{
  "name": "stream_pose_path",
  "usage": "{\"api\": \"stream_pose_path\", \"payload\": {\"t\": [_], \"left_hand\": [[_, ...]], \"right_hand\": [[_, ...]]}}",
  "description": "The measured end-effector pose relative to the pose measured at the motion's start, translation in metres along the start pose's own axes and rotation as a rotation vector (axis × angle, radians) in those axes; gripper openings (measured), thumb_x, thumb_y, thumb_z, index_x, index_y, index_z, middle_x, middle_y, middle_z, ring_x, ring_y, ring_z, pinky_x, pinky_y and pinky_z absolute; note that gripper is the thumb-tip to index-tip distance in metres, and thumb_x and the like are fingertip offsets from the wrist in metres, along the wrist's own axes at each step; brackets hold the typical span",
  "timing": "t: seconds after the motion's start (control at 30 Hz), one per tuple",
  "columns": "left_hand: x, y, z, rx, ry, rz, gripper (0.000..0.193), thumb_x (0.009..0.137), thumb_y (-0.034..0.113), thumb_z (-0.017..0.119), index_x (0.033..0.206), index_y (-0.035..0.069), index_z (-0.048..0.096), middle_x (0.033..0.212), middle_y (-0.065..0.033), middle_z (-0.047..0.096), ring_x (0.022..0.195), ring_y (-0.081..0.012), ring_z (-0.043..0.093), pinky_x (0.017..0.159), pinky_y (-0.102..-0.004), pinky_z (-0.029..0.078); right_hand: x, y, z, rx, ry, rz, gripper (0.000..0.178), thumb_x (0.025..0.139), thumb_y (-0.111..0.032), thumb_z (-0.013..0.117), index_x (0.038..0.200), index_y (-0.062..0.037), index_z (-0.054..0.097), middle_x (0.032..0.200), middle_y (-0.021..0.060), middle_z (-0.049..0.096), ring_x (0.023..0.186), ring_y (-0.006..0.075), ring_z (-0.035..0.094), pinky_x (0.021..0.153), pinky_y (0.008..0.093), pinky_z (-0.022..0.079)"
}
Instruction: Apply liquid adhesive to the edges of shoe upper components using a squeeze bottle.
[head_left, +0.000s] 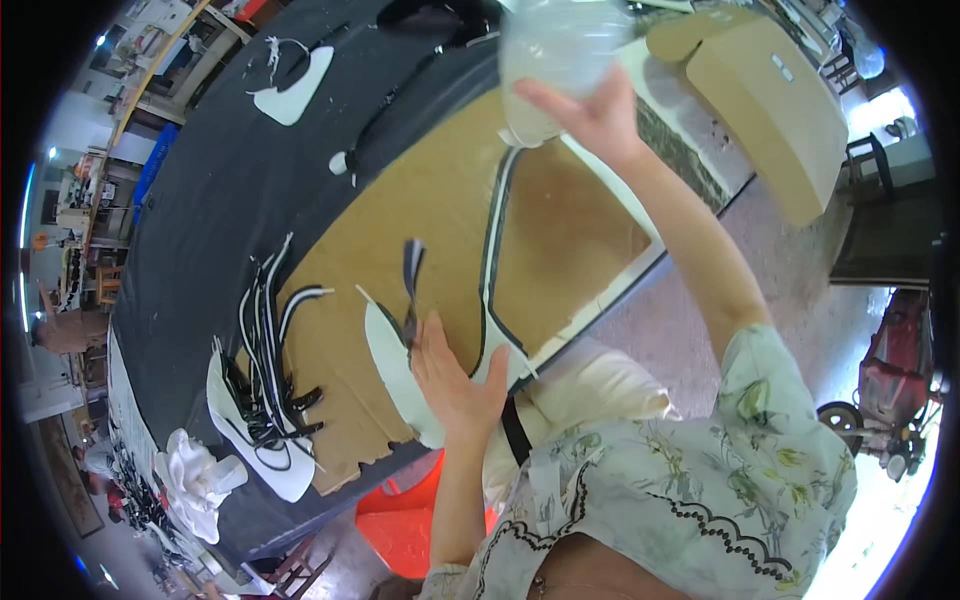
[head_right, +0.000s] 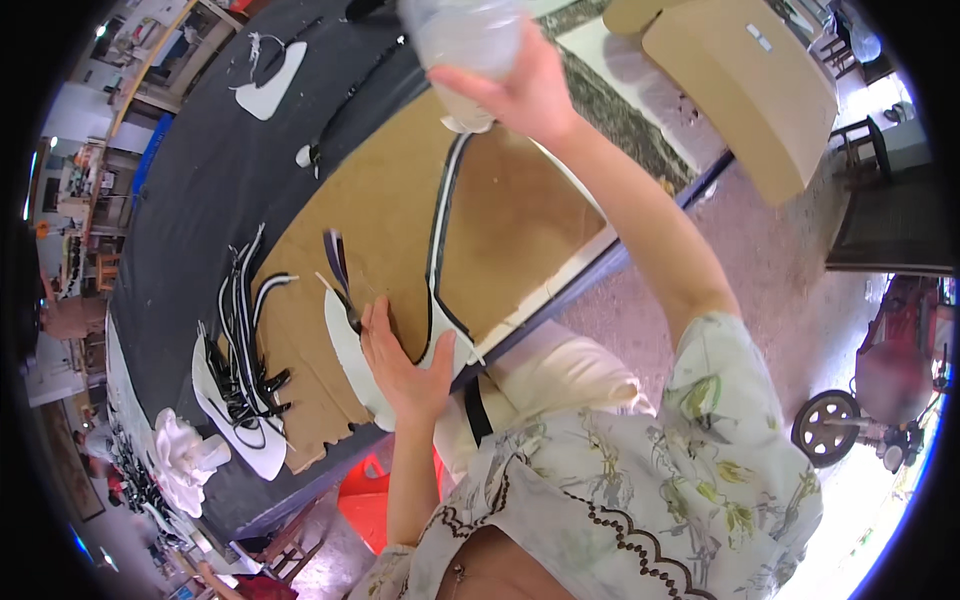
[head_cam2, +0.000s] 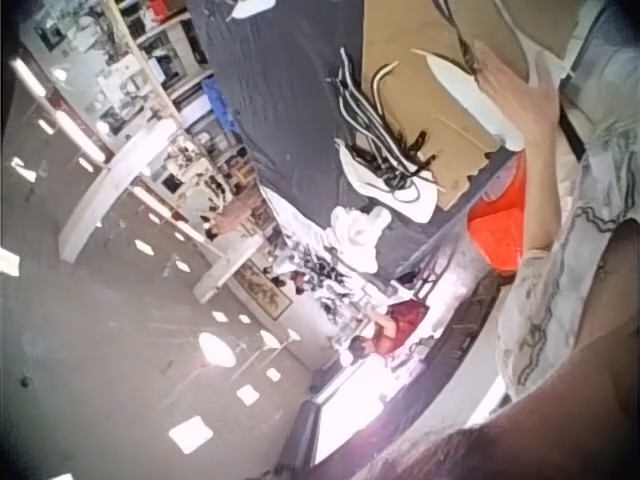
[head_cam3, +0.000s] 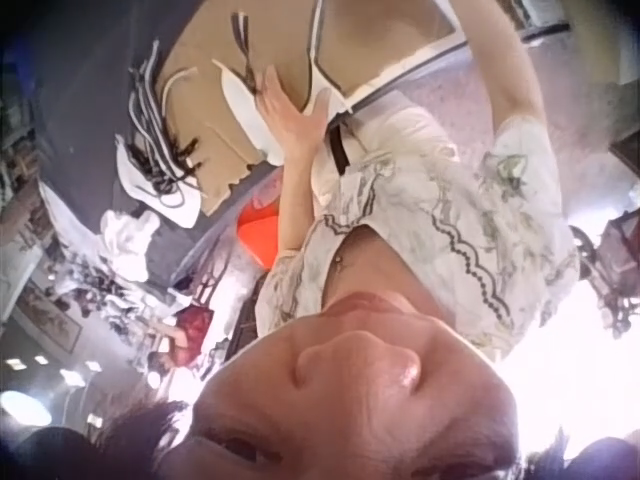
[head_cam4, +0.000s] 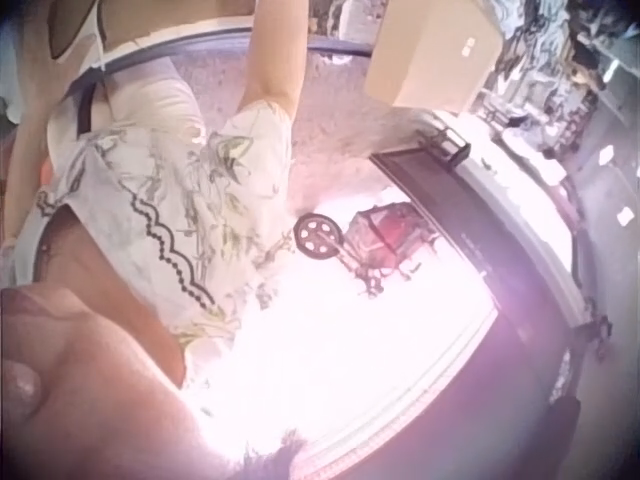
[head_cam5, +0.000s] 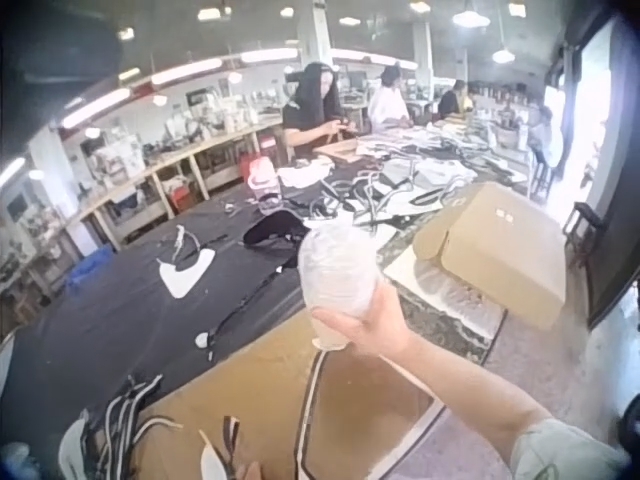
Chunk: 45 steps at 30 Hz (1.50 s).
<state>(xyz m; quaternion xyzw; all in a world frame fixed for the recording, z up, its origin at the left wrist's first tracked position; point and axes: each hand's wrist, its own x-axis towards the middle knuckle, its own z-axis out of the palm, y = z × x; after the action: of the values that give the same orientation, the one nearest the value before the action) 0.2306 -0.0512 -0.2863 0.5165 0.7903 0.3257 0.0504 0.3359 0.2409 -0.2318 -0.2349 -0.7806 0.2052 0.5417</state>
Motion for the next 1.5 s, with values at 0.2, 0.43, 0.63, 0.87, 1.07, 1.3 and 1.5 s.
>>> {"api": "stream_pose_path", "payload": {"t": [0.2, 0.43, 0.63, 0.87, 1.07, 1.3, 1.5], "left_hand": [[0.000, -0.004, 0.005, 0.017, 0.000, 0.054, 0.079, 0.071, 0.031, 0.073, 0.131, -0.003, 0.035, 0.126, -0.0226, 0.044, 0.115, -0.0420, 0.040, 0.099, -0.0491, 0.030], [0.001, -0.004, 0.002, 0.008, 0.013, 0.040, 0.079, 0.071, 0.030, 0.072, 0.131, -0.003, 0.033, 0.128, -0.0224, 0.043, 0.117, -0.0411, 0.039, 0.100, -0.0488, 0.029], [-0.004, 0.000, -0.001, -0.030, 0.019, 0.027, 0.073, 0.075, 0.024, 0.069, 0.131, -0.005, 0.033, 0.130, -0.0234, 0.040, 0.121, -0.0416, 0.037, 0.101, -0.0479, 0.029], [-0.003, -0.019, 0.000, 0.063, 0.132, 0.126, 0.053, 0.082, -0.003, 0.050, 0.132, -0.004, 0.032, 0.130, -0.0213, 0.041, 0.117, -0.0371, 0.044, 0.097, -0.0404, 0.039], [0.000, -0.030, 0.001, -0.466, 0.238, -0.086, 0.050, 0.084, -0.002, 0.045, 0.132, -0.005, 0.031, 0.129, -0.0217, 0.041, 0.118, -0.0297, 0.045, 0.094, -0.0356, 0.043], [-0.006, -0.028, 0.004, -0.415, 0.236, -0.074, 0.049, 0.084, -0.003, 0.043, 0.131, -0.006, 0.030, 0.128, -0.0217, 0.041, 0.116, -0.0332, 0.046, 0.094, -0.0376, 0.043], [-0.006, -0.032, -0.001, -0.409, 0.232, -0.051, 0.046, 0.084, -0.004, 0.043, 0.129, -0.006, 0.033, 0.128, -0.0218, 0.042, 0.114, -0.0346, 0.047, 0.092, -0.0371, 0.044]], "right_hand": [[0.018, 0.008, -0.013, -0.074, 0.103, 0.249, 0.052, 0.071, -0.027, 0.077, 0.108, 0.0008, 0.054, 0.093, 0.0127, 0.066, 0.086, 0.0223, 0.064, 0.076, 0.0322, 0.050], [0.025, 0.015, -0.013, -0.173, 0.211, 0.278, 0.044, 0.072, -0.024, 0.076, 0.104, 0.0007, 0.057, 0.091, 0.0110, 0.066, 0.083, 0.0182, 0.064, 0.074, 0.0308, 0.051], [0.029, 0.000, -0.013, -0.513, -0.060, 0.413, 0.041, 0.074, -0.020, 0.073, 0.104, 0.0032, 0.056, 0.086, 0.0071, 0.066, 0.079, 0.0150, 0.063, 0.070, 0.0293, 0.050], [-0.018, -0.047, -0.008, 0.321, 0.315, 0.393, 0.038, 0.076, -0.015, 0.072, 0.106, 0.0018, 0.056, 0.089, 0.0054, 0.065, 0.079, 0.0141, 0.062, 0.071, 0.0281, 0.049], [-0.070, -0.115, 0.033, 0.254, -0.043, 0.405, 0.055, 0.068, -0.022, 0.078, 0.110, 0.0014, 0.050, 0.092, 0.0109, 0.064, 0.082, 0.0196, 0.063, 0.072, 0.0309, 0.050], [-0.093, -0.125, 0.032, 0.241, -0.053, 0.204, 0.069, 0.063, -0.029, 0.083, 0.111, 0.0026, 0.045, 0.092, 0.0128, 0.064, 0.081, 0.0231, 0.066, 0.071, 0.0308, 0.052], [-0.105, -0.162, -0.002, 0.123, -0.249, 0.292, 0.062, 0.065, -0.016, 0.082, 0.113, 0.0034, 0.046, 0.095, 0.0100, 0.065, 0.081, 0.0177, 0.065, 0.070, 0.0290, 0.052]]}}
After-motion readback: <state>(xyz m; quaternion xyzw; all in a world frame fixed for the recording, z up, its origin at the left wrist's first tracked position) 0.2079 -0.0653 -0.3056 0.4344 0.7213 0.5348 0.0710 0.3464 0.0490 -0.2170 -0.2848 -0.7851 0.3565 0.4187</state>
